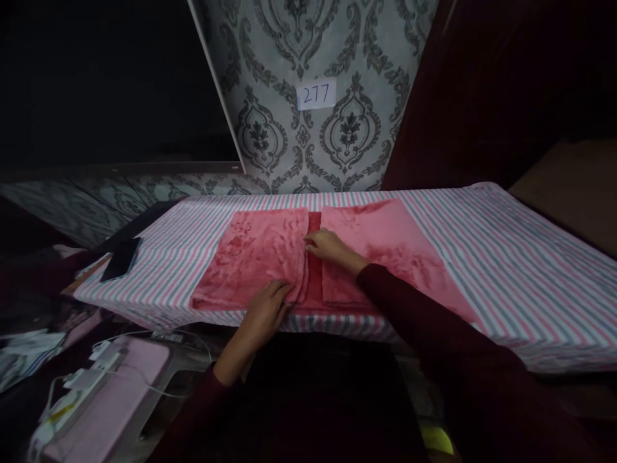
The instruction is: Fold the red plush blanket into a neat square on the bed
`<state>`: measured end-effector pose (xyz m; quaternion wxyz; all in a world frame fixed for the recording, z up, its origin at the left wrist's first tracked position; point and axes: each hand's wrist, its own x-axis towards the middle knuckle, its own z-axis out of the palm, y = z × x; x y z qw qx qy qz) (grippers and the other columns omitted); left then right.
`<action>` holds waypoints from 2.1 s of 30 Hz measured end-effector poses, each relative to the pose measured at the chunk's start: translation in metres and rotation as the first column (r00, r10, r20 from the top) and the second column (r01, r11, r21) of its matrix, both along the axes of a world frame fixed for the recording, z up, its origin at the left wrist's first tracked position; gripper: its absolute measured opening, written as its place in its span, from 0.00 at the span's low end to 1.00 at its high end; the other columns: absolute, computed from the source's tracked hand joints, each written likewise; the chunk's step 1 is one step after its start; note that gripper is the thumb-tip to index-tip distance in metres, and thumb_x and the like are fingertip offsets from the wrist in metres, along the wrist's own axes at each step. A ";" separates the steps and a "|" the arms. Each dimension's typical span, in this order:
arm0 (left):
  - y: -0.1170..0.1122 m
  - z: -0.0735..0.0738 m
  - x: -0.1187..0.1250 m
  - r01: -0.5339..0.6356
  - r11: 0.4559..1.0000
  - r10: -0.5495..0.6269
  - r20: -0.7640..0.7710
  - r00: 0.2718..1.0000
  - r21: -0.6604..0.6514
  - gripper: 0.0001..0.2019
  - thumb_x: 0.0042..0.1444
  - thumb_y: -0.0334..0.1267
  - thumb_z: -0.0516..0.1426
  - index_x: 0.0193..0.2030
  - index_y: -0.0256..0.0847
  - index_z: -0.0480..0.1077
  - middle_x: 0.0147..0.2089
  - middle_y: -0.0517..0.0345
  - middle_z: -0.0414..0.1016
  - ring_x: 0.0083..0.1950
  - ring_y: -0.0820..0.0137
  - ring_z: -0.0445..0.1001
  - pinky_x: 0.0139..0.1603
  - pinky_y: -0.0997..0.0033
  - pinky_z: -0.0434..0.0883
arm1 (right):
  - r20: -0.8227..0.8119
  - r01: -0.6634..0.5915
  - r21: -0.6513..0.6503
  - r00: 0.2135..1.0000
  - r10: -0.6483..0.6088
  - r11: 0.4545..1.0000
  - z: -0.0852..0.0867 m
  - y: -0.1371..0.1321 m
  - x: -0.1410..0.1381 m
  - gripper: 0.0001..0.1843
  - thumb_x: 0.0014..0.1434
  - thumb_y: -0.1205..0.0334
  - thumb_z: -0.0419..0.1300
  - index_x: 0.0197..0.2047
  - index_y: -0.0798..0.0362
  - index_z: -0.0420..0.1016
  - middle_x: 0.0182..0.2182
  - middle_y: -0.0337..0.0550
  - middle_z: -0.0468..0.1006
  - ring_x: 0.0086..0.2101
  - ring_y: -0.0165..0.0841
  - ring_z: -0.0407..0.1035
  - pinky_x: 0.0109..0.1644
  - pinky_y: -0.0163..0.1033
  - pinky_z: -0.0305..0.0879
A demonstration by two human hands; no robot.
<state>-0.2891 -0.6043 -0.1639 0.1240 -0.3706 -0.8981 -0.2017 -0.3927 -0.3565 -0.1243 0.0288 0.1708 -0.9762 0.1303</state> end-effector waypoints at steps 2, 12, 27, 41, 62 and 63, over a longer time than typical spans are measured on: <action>0.003 0.000 -0.004 -0.006 0.999 0.006 0.002 1.000 0.037 0.12 0.71 0.35 0.53 0.53 0.39 0.76 0.51 0.47 0.79 0.51 0.60 0.76 0.54 0.57 0.74 | 0.012 0.035 0.009 0.999 -0.035 0.999 0.000 -0.006 -0.001 0.16 0.66 0.64 0.57 0.53 0.52 0.82 0.49 0.48 0.84 0.49 0.39 0.76 0.53 0.37 0.67; 0.021 -0.023 0.006 0.011 0.985 0.021 -0.185 0.983 0.170 0.13 0.70 0.35 0.54 0.56 0.39 0.76 0.51 0.45 0.80 0.53 0.58 0.76 0.52 0.54 0.74 | 0.025 0.129 0.021 0.991 -0.130 0.991 0.000 -0.016 -0.004 0.25 0.69 0.61 0.56 0.67 0.53 0.74 0.58 0.51 0.80 0.57 0.43 0.74 0.60 0.42 0.68; 0.003 -0.018 0.004 0.014 0.997 -0.007 -0.084 0.996 0.081 0.22 0.62 0.30 0.56 0.63 0.42 0.72 0.62 0.43 0.76 0.64 0.52 0.72 0.65 0.41 0.71 | 0.088 0.167 -0.033 0.983 -0.164 0.985 0.001 -0.029 -0.002 0.25 0.68 0.63 0.56 0.67 0.54 0.75 0.57 0.51 0.81 0.55 0.42 0.76 0.59 0.39 0.68; 0.019 -0.042 -0.001 0.032 0.986 0.006 -0.228 0.974 0.162 0.25 0.57 0.23 0.54 0.61 0.39 0.75 0.62 0.42 0.78 0.66 0.54 0.73 0.66 0.43 0.71 | 0.003 0.271 -0.080 0.962 -0.272 0.959 -0.011 -0.037 -0.007 0.32 0.62 0.72 0.54 0.70 0.56 0.69 0.59 0.50 0.79 0.56 0.41 0.74 0.60 0.39 0.69; 0.010 -0.016 -0.018 -0.211 0.965 0.208 -0.034 0.978 -0.158 0.29 0.65 0.46 0.59 0.72 0.50 0.67 0.79 0.45 0.56 0.79 0.37 0.51 0.73 0.22 0.53 | 0.022 0.106 0.104 0.994 -0.108 0.989 -0.036 -0.049 -0.059 0.39 0.74 0.43 0.46 0.79 0.58 0.51 0.77 0.57 0.49 0.75 0.47 0.41 0.75 0.58 0.46; 0.009 -0.017 -0.017 -0.207 0.966 0.205 -0.033 0.978 -0.157 0.29 0.65 0.47 0.59 0.72 0.51 0.67 0.79 0.46 0.57 0.79 0.37 0.51 0.73 0.23 0.53 | 0.021 0.108 0.098 0.994 -0.110 0.989 -0.037 -0.048 -0.059 0.39 0.74 0.42 0.46 0.79 0.57 0.51 0.77 0.57 0.48 0.75 0.46 0.40 0.75 0.58 0.46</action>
